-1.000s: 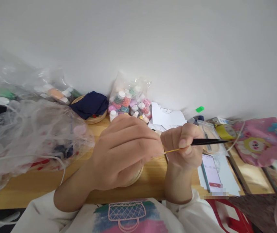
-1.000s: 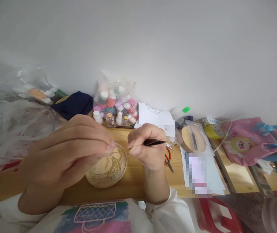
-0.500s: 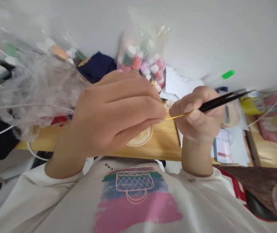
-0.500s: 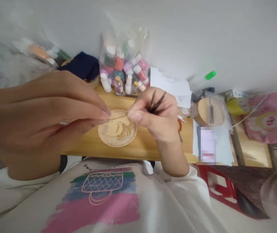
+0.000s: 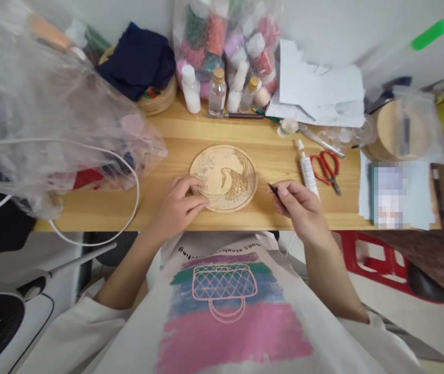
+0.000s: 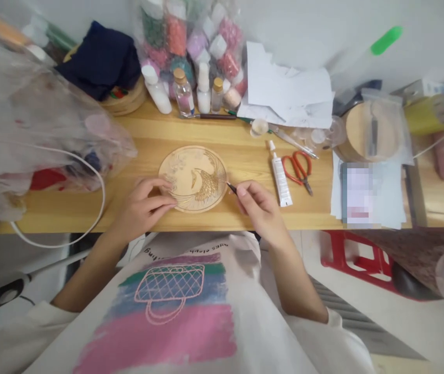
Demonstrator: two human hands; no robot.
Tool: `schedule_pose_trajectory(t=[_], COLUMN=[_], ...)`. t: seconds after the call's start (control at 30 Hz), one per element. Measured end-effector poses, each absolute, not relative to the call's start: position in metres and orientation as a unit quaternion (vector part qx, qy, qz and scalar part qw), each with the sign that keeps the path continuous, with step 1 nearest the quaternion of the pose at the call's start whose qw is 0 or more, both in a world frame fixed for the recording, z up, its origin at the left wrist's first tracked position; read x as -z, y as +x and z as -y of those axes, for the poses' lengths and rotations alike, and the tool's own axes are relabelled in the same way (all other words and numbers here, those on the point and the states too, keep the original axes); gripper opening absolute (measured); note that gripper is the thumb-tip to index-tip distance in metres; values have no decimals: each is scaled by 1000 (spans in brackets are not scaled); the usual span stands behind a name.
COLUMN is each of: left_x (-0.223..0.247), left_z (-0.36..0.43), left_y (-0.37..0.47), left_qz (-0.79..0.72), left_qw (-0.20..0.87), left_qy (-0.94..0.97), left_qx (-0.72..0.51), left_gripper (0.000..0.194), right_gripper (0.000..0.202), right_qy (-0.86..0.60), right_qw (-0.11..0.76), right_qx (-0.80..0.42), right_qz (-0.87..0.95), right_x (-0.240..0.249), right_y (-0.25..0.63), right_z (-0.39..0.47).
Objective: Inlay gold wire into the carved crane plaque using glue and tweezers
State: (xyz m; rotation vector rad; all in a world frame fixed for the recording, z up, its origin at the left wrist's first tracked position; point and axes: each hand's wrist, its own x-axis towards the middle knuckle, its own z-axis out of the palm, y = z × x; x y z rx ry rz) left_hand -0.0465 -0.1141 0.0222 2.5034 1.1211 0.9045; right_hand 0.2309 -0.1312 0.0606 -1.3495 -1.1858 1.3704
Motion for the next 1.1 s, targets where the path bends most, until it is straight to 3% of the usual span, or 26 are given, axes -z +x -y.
schedule_pose_trajectory(t=[0.6, 0.93, 1.1], left_x=[-34, -33, -28], left_z=[107, 115, 118], left_y=[-44, -50, -63], left_qz=[-361, -375, -394], left_qw=[126, 83, 94], left_qy=[895, 896, 882], left_qx=[-229, -222, -241], left_gripper=[14, 11, 17], right_gripper=[45, 48, 39], right_qy=[-576, -627, -714], right_qw=[351, 314, 238], right_qx=[-557, -470, -358], right_qz=[484, 537, 553], right_x=[-67, -60, -44], right_y=[223, 223, 219], right_z=[127, 126, 123])
